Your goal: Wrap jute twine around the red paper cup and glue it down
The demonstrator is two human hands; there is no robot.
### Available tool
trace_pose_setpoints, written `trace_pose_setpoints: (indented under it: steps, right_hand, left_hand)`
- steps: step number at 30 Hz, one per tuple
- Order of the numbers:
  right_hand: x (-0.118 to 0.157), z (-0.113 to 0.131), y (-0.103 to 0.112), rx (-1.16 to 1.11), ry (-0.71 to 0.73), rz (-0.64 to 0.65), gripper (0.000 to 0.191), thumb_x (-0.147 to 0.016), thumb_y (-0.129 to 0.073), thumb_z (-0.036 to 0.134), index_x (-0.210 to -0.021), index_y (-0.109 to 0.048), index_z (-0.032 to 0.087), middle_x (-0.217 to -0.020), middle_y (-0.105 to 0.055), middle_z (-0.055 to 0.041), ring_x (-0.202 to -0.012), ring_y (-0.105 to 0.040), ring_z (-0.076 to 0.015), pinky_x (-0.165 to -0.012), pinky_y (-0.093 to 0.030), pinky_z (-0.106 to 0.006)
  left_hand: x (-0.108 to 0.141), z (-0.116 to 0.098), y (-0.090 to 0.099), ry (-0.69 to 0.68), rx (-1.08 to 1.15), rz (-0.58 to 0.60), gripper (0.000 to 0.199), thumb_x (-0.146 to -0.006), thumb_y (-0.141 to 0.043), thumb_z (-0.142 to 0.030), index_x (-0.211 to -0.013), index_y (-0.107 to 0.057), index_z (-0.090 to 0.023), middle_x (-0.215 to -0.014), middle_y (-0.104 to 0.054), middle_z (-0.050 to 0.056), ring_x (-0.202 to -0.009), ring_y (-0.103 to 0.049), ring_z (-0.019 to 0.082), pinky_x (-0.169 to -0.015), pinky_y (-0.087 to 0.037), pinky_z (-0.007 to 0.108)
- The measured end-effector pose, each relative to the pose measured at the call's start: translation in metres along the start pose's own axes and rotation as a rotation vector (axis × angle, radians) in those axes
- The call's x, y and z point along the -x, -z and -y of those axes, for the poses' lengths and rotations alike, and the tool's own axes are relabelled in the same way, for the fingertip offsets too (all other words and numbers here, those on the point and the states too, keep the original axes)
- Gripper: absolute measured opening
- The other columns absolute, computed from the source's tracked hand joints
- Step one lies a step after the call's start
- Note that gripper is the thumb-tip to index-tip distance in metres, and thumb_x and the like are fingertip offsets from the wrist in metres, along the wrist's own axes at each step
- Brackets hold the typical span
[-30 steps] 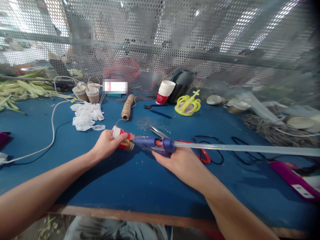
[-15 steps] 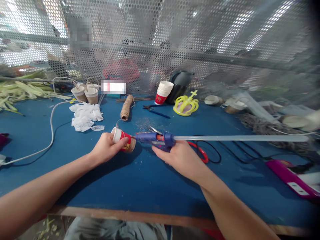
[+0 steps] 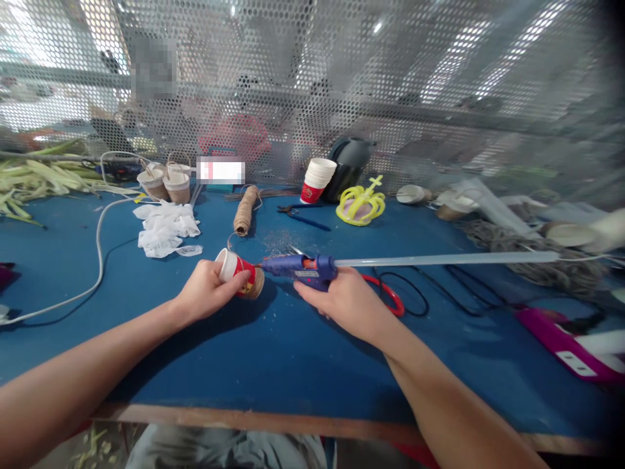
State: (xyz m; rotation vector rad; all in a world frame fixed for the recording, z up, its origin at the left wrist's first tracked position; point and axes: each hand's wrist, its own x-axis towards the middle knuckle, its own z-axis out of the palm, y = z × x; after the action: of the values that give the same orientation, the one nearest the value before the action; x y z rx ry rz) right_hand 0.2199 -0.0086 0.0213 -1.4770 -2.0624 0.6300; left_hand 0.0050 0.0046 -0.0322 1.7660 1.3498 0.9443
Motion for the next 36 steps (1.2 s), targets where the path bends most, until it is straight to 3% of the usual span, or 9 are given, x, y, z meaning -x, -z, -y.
trace_pose_setpoints:
  steps: [6, 11, 18, 24, 28, 31, 36]
  right_hand:
    - [0.007, 0.007, 0.002, 0.051, 0.074, -0.010, 0.014, -0.072, -0.053, 0.023, -0.058, -0.055, 0.020, -0.055, -0.061, 0.0005, -0.060, -0.057, -0.0163, -0.060, -0.044, -0.026]
    - [0.011, 0.009, 0.001, 0.164, 0.037, 0.046, 0.011, -0.074, -0.051, 0.022, -0.072, -0.061, 0.019, -0.069, -0.065, -0.0024, -0.066, -0.059, -0.0187, -0.065, -0.045, -0.029]
    - [0.014, 0.009, 0.000, 0.139, 0.069, 0.048, 0.009, -0.073, -0.052, 0.022, -0.067, -0.058, 0.019, -0.065, -0.063, -0.0013, -0.062, -0.057, -0.0167, -0.059, -0.044, -0.027]
    - [0.005, 0.009, 0.014, -0.220, -0.180, 0.104, 0.019, -0.071, -0.059, 0.033, -0.062, -0.053, 0.018, -0.043, -0.050, 0.0040, -0.038, -0.045, -0.0094, -0.041, -0.039, -0.023]
    - [-0.013, -0.011, 0.023, -0.406, -0.198, -0.073, 0.027, -0.066, -0.065, 0.040, -0.066, -0.055, 0.015, -0.055, -0.056, 0.0001, -0.048, -0.050, -0.0097, -0.046, -0.042, -0.022]
    - [-0.036, -0.033, 0.025, -0.390, -0.251, -0.185, 0.029, -0.068, -0.063, 0.043, -0.066, -0.055, 0.015, -0.060, -0.059, -0.0022, -0.049, -0.050, -0.0087, -0.046, -0.042, -0.022]
    - [-0.071, -0.069, 0.018, -0.146, -0.369, -0.181, 0.036, -0.075, -0.055, 0.044, -0.053, -0.049, 0.017, -0.044, -0.051, -0.0001, -0.037, -0.045, -0.0079, -0.039, -0.037, -0.022]
  left_hand:
    - [-0.007, -0.003, 0.001, 0.112, 0.147, -0.020, 0.035, -0.070, -0.055, -0.043, -0.070, -0.066, -0.009, -0.051, -0.051, -0.001, -0.047, -0.037, 0.008, -0.045, -0.029, 0.021]
    - [-0.009, -0.008, 0.002, 0.165, 0.167, -0.042, 0.035, -0.068, -0.056, -0.043, -0.061, -0.065, -0.010, -0.046, -0.049, -0.003, -0.043, -0.034, 0.007, -0.041, -0.026, 0.020]
    - [-0.009, -0.009, 0.001, 0.199, 0.181, -0.049, 0.033, -0.067, -0.056, -0.041, -0.062, -0.064, -0.010, -0.049, -0.053, -0.001, -0.043, -0.036, 0.007, -0.041, -0.027, 0.020]
    - [-0.008, -0.007, 0.003, 0.154, 0.184, -0.080, 0.034, -0.068, -0.056, -0.044, -0.054, -0.055, -0.013, -0.045, -0.043, -0.004, -0.044, -0.033, 0.007, -0.042, -0.025, 0.020]
    - [-0.004, -0.011, 0.005, 0.089, 0.204, -0.110, 0.036, -0.068, -0.055, -0.045, -0.050, -0.048, -0.015, -0.045, -0.037, -0.005, -0.044, -0.029, 0.006, -0.041, -0.024, 0.019]
    - [0.001, -0.014, 0.005, -0.029, 0.166, -0.105, 0.036, -0.071, -0.054, -0.042, -0.049, -0.045, -0.015, -0.046, -0.036, -0.005, -0.045, -0.029, 0.006, -0.041, -0.025, 0.019]
    - [0.008, -0.013, 0.005, -0.233, 0.007, -0.090, 0.034, -0.076, -0.051, -0.036, -0.050, -0.048, -0.015, -0.047, -0.041, -0.004, -0.045, -0.032, 0.007, -0.042, -0.027, 0.019]
